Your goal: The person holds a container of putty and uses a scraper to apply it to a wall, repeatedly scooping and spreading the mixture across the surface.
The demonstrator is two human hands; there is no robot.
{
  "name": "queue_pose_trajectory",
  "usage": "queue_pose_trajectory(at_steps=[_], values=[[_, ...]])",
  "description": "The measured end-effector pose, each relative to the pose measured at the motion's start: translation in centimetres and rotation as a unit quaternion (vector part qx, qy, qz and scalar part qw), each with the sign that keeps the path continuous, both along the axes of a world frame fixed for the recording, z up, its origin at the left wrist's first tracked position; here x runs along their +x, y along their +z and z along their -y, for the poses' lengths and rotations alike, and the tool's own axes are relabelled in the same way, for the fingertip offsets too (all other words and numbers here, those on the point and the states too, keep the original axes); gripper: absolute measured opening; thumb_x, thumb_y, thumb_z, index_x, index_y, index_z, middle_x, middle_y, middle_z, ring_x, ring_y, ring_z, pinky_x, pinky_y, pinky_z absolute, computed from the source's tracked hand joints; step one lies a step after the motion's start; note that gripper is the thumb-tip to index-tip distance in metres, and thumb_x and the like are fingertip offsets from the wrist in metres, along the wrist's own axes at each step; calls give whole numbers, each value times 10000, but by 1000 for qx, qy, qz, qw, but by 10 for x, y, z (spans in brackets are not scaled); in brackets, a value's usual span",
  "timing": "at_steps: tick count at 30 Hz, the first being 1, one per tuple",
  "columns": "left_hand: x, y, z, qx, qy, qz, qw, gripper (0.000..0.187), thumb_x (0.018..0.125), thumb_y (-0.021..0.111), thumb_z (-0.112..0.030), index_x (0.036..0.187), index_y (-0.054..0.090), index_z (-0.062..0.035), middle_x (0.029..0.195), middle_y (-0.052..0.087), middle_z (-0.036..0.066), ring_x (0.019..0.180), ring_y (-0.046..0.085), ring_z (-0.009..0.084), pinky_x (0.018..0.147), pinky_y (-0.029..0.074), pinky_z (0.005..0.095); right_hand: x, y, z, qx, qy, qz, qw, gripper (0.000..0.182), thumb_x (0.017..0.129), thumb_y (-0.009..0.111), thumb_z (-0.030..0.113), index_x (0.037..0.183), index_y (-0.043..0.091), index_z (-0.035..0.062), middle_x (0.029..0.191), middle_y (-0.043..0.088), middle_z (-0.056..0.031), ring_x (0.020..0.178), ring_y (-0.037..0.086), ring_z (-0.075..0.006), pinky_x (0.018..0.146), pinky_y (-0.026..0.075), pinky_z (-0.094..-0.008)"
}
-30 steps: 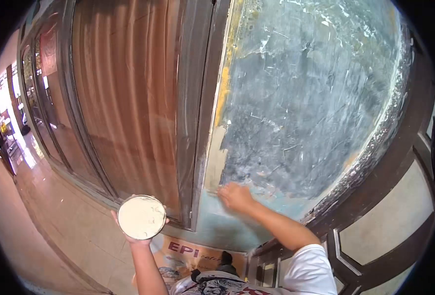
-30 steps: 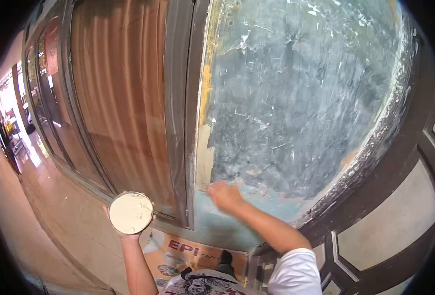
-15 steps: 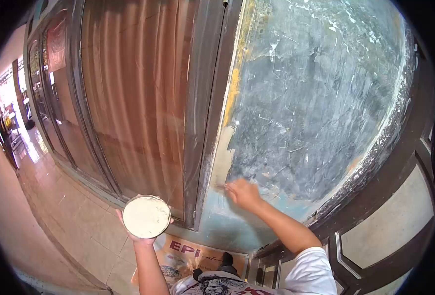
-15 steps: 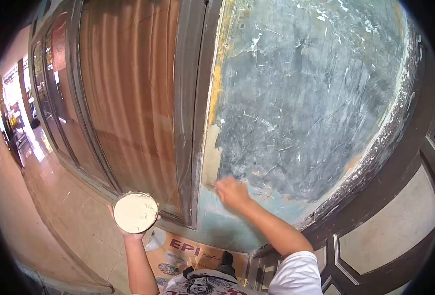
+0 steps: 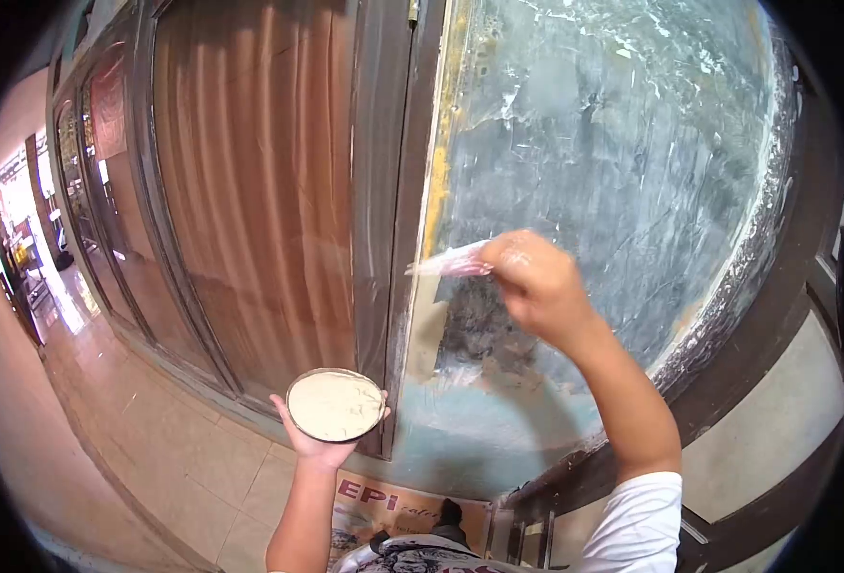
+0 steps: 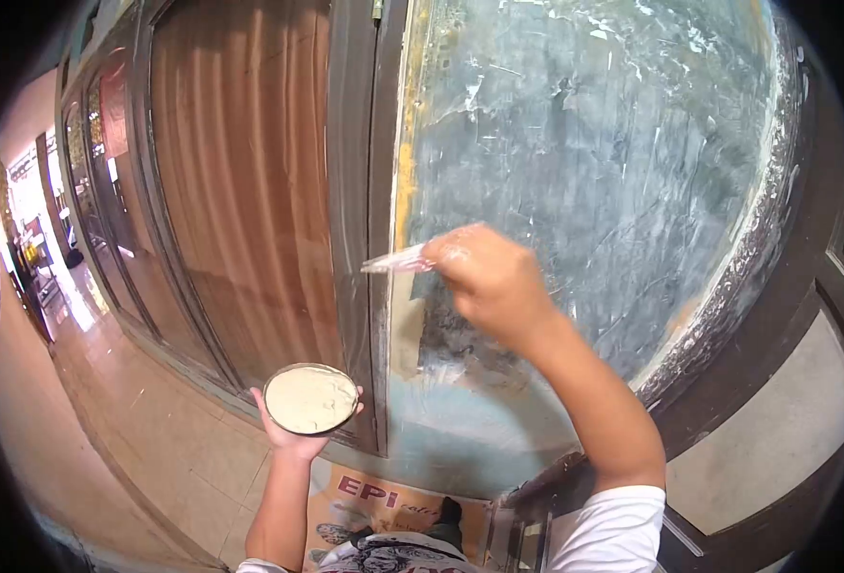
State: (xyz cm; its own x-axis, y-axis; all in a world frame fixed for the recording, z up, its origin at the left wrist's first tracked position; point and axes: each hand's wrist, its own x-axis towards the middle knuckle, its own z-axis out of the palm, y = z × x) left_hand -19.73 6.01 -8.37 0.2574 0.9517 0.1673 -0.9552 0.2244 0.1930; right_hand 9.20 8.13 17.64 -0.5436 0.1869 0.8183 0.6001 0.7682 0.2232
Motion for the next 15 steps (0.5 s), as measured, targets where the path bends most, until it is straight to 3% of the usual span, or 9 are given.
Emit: queue_pose_trajectory(at_steps=[2, 5, 8, 13, 15], values=[[7, 16, -2, 45, 1, -27, 999, 1192, 793, 373, -1005, 1563, 413, -97, 1572, 431, 289, 1382, 426, 635, 1089, 359, 827, -3, -9, 4, -25, 29, 113, 993, 306, 766, 702, 7, 1063, 719, 80, 1058, 732, -85, 1060, 695, -317, 904, 564, -440], [14, 36, -1, 40, -1, -22, 999, 1175, 812, 360, -994, 1568, 415, -96, 1575, 443, 266, 1401, 431, 605, 1084, 351, 839, -13, -22, 18, -38, 49, 194, 979, 279, 797, 760, 76, 1074, 726, 79, 1112, 732, -80, 1124, 697, -315, 945, 572, -455], [19, 54, 1, 59, -21, -9, 998, 1145, 844, 325, -976, 1567, 425, -94, 1580, 454, 249, 1418, 456, 541, 1091, 338, 843, -14, -33, 25, -26, 45, 231, 972, 285, 822, 743, 164, 1098, 727, 98, 1152, 718, -69, 1167, 679, -311, 960, 567, -460], [28, 64, 3, 67, -30, -14, 997, 1148, 854, 297, -974, 1579, 412, -92, 1591, 444, 246, 1422, 459, 525, 1101, 342, 830, -10, -43, 26, -72, 16, 300, 951, 319, 874, 670, 148, 1189, 715, 121, 1246, 684, -61, 1293, 606, -288, 1049, 516, -469], [29, 67, 5, 72, -41, -5, 997, 1148, 857, 293, -972, 1581, 409, -89, 1593, 443, 243, 1423, 458, 524, 1099, 344, 831, -10, -47, 25, -67, 25, 288, 955, 304, 871, 661, 147, 1165, 720, 104, 1200, 692, -61, 1251, 621, -280, 1063, 507, -452]])
